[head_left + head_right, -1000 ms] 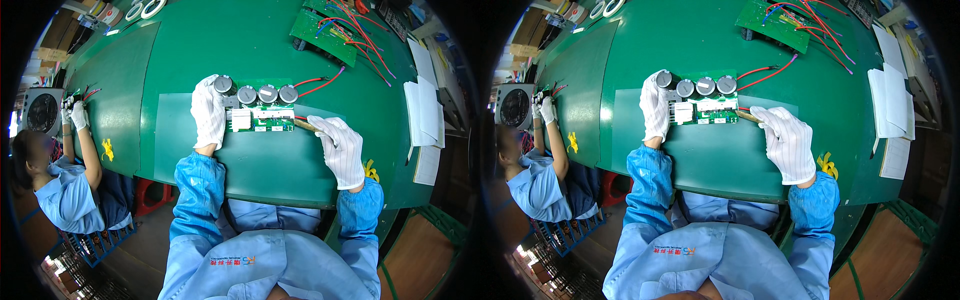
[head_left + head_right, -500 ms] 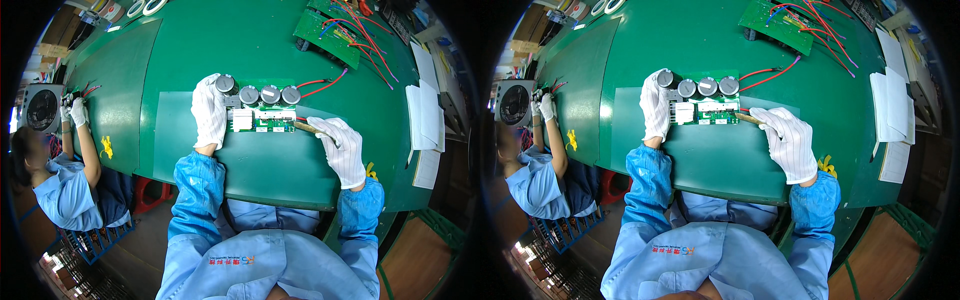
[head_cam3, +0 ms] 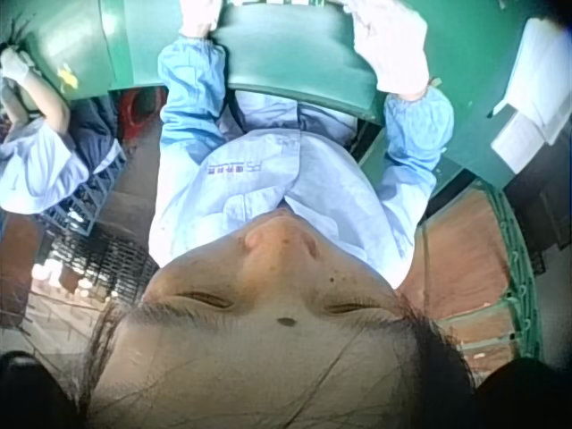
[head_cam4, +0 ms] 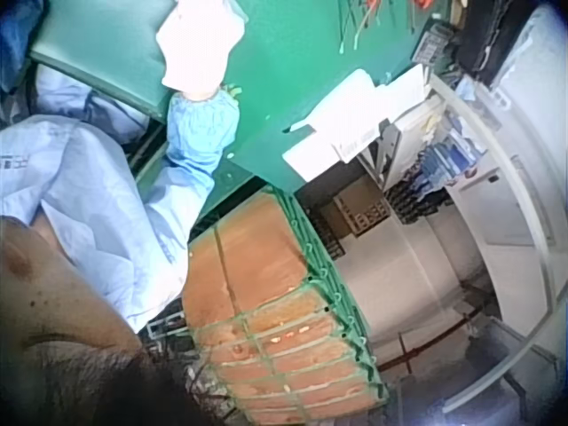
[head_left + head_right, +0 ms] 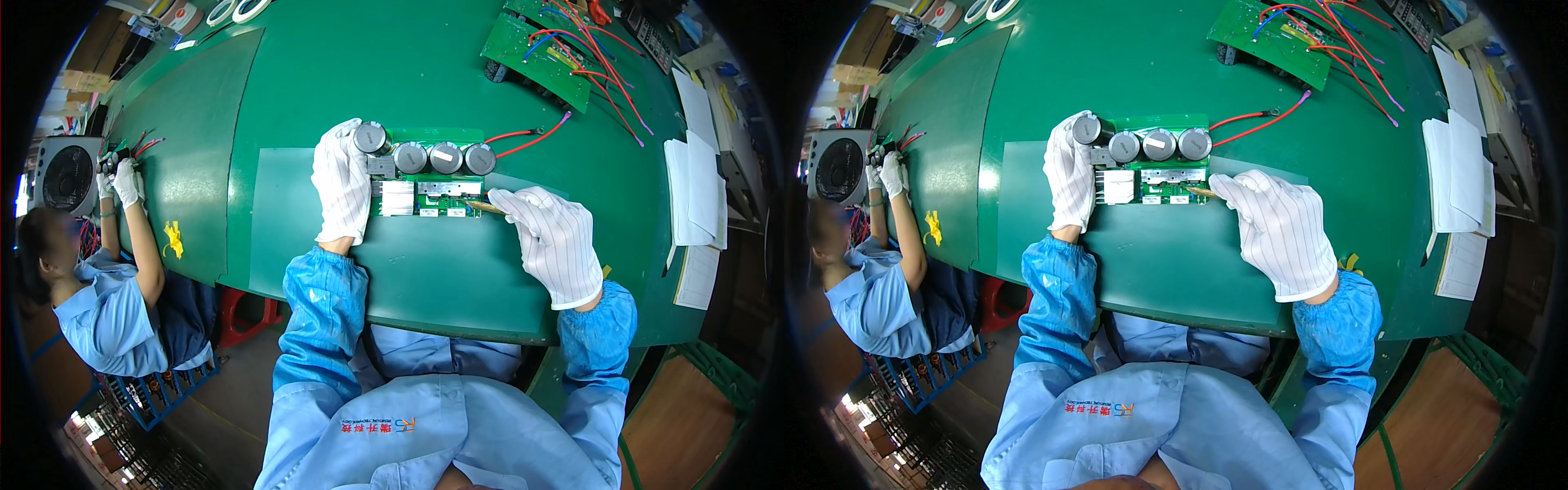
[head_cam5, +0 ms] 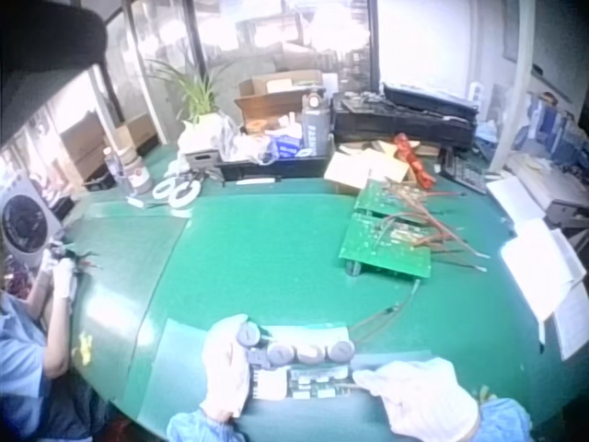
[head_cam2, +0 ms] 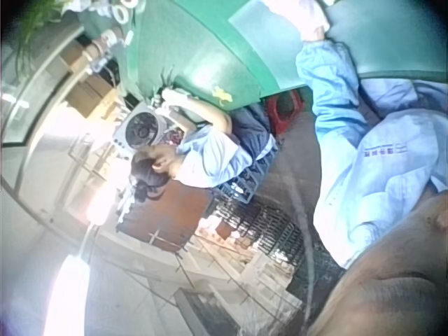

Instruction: Applying a yellow adhesive or sealant to electronic components on green circuit boards using a small wooden applicator stick.

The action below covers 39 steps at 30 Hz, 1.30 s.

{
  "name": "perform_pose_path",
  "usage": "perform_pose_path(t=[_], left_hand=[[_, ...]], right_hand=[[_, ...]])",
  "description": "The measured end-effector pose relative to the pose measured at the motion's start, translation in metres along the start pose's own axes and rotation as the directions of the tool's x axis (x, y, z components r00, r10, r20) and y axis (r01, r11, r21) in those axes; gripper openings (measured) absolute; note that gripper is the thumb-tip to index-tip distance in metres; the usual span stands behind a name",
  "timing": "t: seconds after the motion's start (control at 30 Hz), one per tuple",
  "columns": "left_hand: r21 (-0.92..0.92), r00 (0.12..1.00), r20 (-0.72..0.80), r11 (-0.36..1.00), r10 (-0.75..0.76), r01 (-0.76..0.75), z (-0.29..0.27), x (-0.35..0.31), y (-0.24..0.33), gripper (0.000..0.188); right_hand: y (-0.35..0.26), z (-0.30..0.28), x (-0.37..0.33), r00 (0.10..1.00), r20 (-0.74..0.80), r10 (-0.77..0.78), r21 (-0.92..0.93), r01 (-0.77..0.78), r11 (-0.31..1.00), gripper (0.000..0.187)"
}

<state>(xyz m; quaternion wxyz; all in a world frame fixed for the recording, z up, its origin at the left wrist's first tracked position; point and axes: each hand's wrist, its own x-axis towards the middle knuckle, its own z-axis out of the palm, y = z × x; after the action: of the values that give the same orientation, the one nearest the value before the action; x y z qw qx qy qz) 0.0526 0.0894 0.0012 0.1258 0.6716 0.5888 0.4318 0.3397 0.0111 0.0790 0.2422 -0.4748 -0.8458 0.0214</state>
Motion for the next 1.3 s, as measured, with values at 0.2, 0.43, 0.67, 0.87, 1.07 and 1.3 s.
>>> perform_pose_path(t=[0.2,0.43,0.67,0.87,1.07,1.3], left_hand=[[0.010,1.000,0.007,1.000,-0.009,0.009,-0.001,0.000,-0.001,0.024],[0.032,1.000,-0.010,0.999,0.015,-0.015,0.001,-0.001,-0.002,0.023],[-0.013,1.000,-0.007,1.000,-0.009,0.008,0.002,-0.002,-0.003,0.027],[-0.021,1.000,-0.019,1.000,-0.013,0.013,0.003,-0.002,-0.002,0.026],[0.026,0.999,-0.024,0.999,0.038,-0.038,0.003,-0.002,-0.006,0.027],[0.025,1.000,-0.020,1.000,0.018,-0.017,0.005,-0.001,-0.008,0.023]], right_hand=[[-0.005,-0.008,0.009,0.998,0.062,-0.029,-0.026,0.031,0.999,0.036],[-0.006,-0.006,0.014,0.997,-0.002,-0.081,-0.085,0.081,0.993,0.039],[-0.020,-0.007,0.003,0.998,0.052,-0.032,-0.159,0.040,0.987,0.047],[-0.015,-0.003,0.001,0.999,-0.004,-0.044,-0.132,0.043,0.990,0.045],[-0.013,-0.001,0.001,0.999,-0.045,-0.023,-0.028,0.021,0.999,0.041],[-0.015,0.006,0.001,0.996,-0.078,-0.037,-0.008,0.037,0.999,0.047]])
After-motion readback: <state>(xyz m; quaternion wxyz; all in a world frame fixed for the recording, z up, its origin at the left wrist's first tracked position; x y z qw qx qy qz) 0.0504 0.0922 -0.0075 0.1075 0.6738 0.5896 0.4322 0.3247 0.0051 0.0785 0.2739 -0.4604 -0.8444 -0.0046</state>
